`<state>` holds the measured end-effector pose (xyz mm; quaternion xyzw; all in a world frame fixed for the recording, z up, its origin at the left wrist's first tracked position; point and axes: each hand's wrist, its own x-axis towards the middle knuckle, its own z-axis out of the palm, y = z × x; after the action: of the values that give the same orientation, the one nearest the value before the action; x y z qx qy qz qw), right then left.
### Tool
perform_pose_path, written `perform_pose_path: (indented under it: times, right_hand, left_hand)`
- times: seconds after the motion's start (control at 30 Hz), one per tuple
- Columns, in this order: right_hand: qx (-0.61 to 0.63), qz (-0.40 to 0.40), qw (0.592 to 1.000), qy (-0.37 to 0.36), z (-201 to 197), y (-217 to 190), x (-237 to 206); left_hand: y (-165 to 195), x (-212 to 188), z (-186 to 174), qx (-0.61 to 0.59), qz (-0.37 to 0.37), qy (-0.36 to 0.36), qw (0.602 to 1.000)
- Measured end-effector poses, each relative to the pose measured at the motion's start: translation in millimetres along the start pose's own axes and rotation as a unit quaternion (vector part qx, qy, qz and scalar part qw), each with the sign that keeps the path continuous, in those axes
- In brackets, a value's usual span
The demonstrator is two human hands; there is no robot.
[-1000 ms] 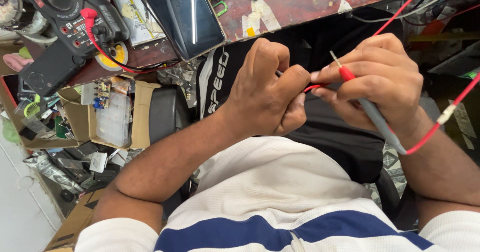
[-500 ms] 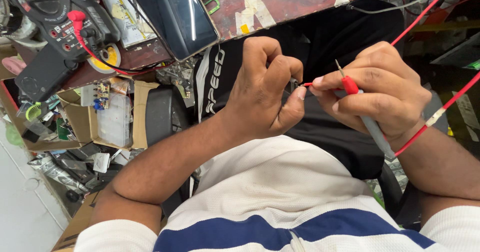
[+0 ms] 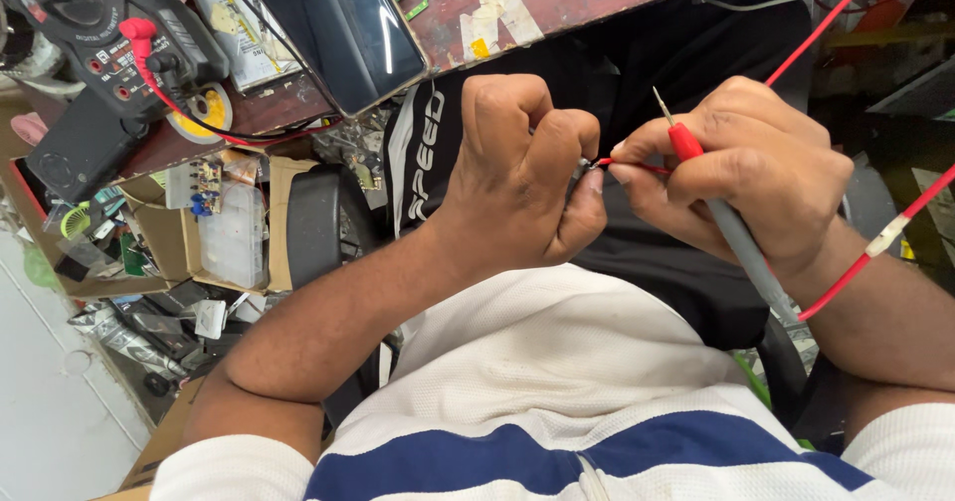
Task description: The person sits at a cluttered repair workbench and uses a multimeter with red probe leads to test a small phone component held in their hands. They first press buttons on a blue feature phone, then hold the component and touch the probes to it repeatedly while checking the multimeter reading on the bench.
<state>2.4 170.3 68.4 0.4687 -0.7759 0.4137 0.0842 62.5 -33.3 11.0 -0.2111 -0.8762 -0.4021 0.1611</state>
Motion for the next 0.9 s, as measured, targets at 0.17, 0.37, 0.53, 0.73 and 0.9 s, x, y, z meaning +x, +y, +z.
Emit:
perform_pose_path:
  times: [0.17,0.37,0.53,0.73,0.9]
  right_hand:
    - [0.033,0.058,0.998,0.008,3.4,1.6,-5.3]
    - [0.049,0.115,0.992,0.006,3.3,1.4,-10.0]
    - [0.044,0.136,0.99,-0.004,3.0,2.3,-11.1]
    - [0.056,0.114,0.992,-0.005,2.7,8.2,-11.9]
    - [0.07,0.117,0.991,-0.01,2.4,10.9,-10.8]
  left_hand:
    - [-2.9,-1.9,2.6,0.045,0.032,0.004,0.998]
    - [-4.3,-2.8,7.9,0.038,0.024,-0.004,0.999]
    - [-6.4,-3.3,11.4,0.012,0.014,-0.016,1.0]
    - [-8.1,-3.1,14.6,0.0,0.013,-0.013,1.0]
    - [-9.8,-2.4,14.9,-0.003,0.021,-0.01,1.0]
